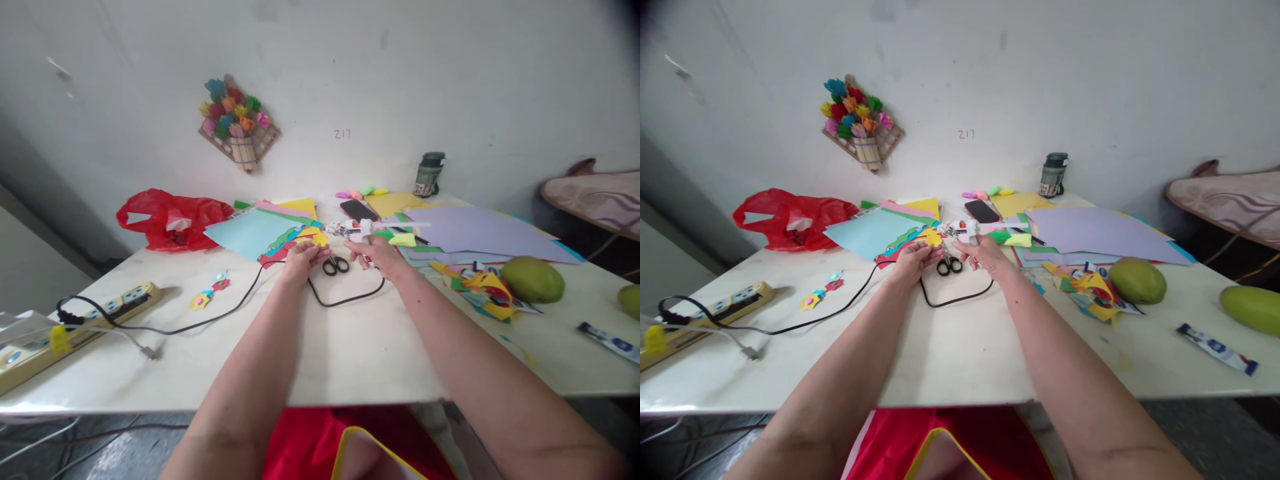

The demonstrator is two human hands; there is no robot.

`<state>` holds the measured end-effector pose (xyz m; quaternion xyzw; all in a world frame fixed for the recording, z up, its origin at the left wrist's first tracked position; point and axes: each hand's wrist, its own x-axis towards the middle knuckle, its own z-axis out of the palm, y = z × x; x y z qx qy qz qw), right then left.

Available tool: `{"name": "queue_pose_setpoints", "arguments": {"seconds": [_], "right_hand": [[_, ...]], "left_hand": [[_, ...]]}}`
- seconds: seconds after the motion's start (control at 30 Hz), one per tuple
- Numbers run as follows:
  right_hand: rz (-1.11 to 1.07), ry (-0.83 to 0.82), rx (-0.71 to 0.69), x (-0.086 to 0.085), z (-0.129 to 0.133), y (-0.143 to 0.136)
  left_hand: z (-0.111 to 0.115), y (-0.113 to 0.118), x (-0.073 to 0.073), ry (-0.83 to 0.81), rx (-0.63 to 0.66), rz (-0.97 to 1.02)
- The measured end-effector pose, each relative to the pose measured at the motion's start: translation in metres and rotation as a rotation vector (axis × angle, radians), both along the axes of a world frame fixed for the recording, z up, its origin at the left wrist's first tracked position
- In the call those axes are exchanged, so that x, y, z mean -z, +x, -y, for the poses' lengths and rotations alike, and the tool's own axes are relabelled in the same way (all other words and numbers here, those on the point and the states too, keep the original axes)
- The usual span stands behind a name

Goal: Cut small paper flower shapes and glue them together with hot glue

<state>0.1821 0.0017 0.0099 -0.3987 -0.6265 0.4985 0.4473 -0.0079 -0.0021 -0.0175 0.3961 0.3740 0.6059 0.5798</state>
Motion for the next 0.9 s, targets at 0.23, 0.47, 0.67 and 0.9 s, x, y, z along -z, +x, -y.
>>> {"name": "queue_pose_setpoints", "arguments": {"seconds": [0.23, 0.47, 0.67, 0.9], "right_hand": [[0.129, 0.031, -0.054, -0.004, -0.002, 0.015], [0.199, 0.042, -0.01, -0.017, 0.006, 0.021], [0.262, 0.064, -0.035, -0.017, 0.007, 0.023], [0.302, 0.095, -0.028, -0.02, 0.01, 0.021]], "left_hand": [[0.0, 0.0, 0.002, 0.012, 0.039, -0.037], [0.0, 0.0, 0.0, 0.0, 0.04, -0.062], [0.001, 0.001, -0.002, -0.012, 0.044, -0.066], [0.002, 0.001, -0.003, -0.003, 0.059, -0.076]]}}
